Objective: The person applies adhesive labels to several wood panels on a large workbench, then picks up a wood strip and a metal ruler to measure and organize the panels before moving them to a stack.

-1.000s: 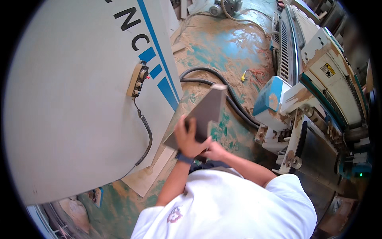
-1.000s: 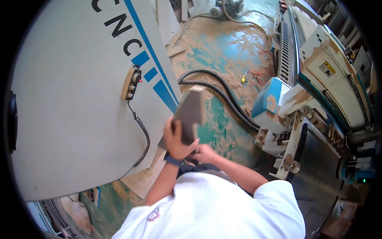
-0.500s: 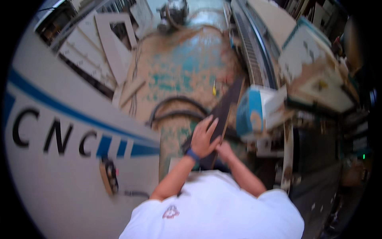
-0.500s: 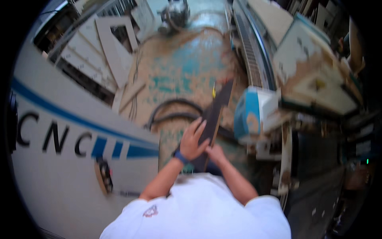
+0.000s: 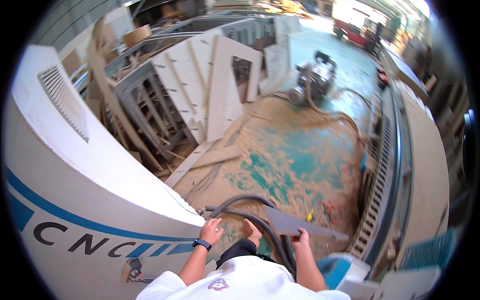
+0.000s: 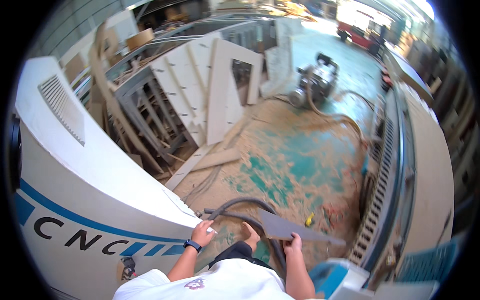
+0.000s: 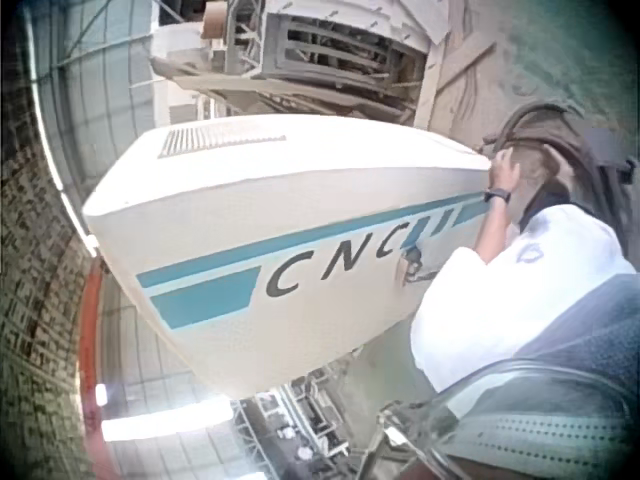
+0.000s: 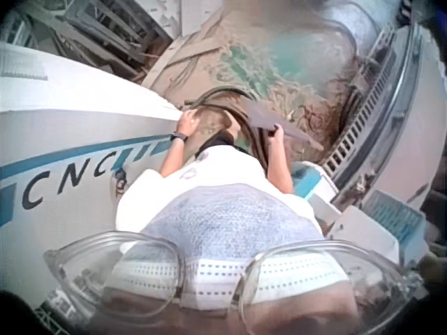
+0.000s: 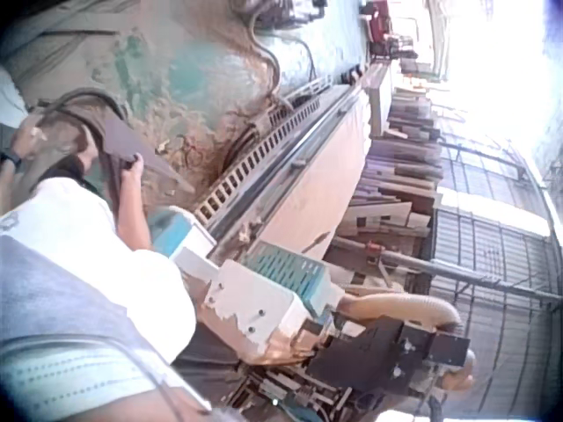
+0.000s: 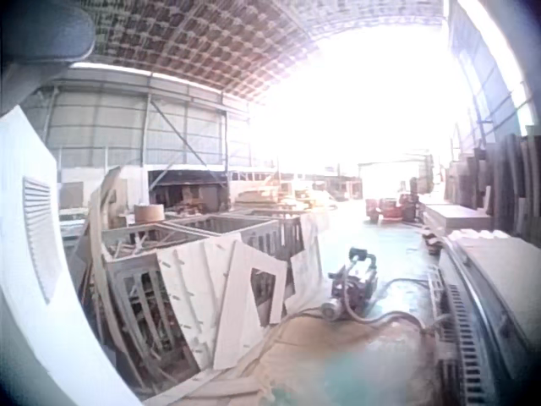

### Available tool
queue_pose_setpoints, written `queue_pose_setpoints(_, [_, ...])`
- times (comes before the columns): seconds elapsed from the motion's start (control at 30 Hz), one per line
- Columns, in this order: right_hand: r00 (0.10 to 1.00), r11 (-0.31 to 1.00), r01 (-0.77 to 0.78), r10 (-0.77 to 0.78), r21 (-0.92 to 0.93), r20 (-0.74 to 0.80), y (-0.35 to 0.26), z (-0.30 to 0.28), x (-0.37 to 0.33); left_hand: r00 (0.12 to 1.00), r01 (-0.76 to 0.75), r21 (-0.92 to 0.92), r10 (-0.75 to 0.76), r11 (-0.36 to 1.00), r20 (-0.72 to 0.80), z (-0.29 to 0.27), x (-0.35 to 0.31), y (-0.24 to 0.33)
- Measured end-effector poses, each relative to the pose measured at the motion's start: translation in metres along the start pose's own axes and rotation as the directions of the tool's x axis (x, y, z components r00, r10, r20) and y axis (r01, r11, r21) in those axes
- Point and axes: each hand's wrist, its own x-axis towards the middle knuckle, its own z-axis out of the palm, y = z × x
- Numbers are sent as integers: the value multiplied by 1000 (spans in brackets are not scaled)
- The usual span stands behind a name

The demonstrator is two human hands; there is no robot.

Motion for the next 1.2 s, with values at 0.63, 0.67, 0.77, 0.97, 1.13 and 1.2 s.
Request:
queue_pose_setpoints(0.63, [999, 943, -11, -2, -334, -38, -202, 298, 213, 767, 616, -350, -639, 706, 63, 6, 266, -123])
queue_pose_setpoints(0.67, [1000, 937, -4, 3, -350, -3, -200, 331, 231, 733, 652, -355, -676, 670, 71, 25, 255, -141])
queue_pose_setpoints(0.77, [998, 921, 35, -10, -388, 64, -180, 464, 264, 560, 767, -406, -827, 496, 47, 71, 203, -169])
queue_pose_setpoints(0.97, [826, 789, 291, 79, -542, 558, -142, 715, 274, 19, 926, 314, -857, 210, 515, 118, 127, -131])
queue_pose_setpoints(1.13, [399, 740, 614, 8, -274, 917, -93, 940, 141, 26, 891, -453, -991, -36, 130, 76, 223, -104])
queue_pose_setpoints(1.2, [283, 701, 674, 44, -232, 958, -73, 1026, 114, 44, 861, -509, -997, 7, 60, 72, 250, -116])
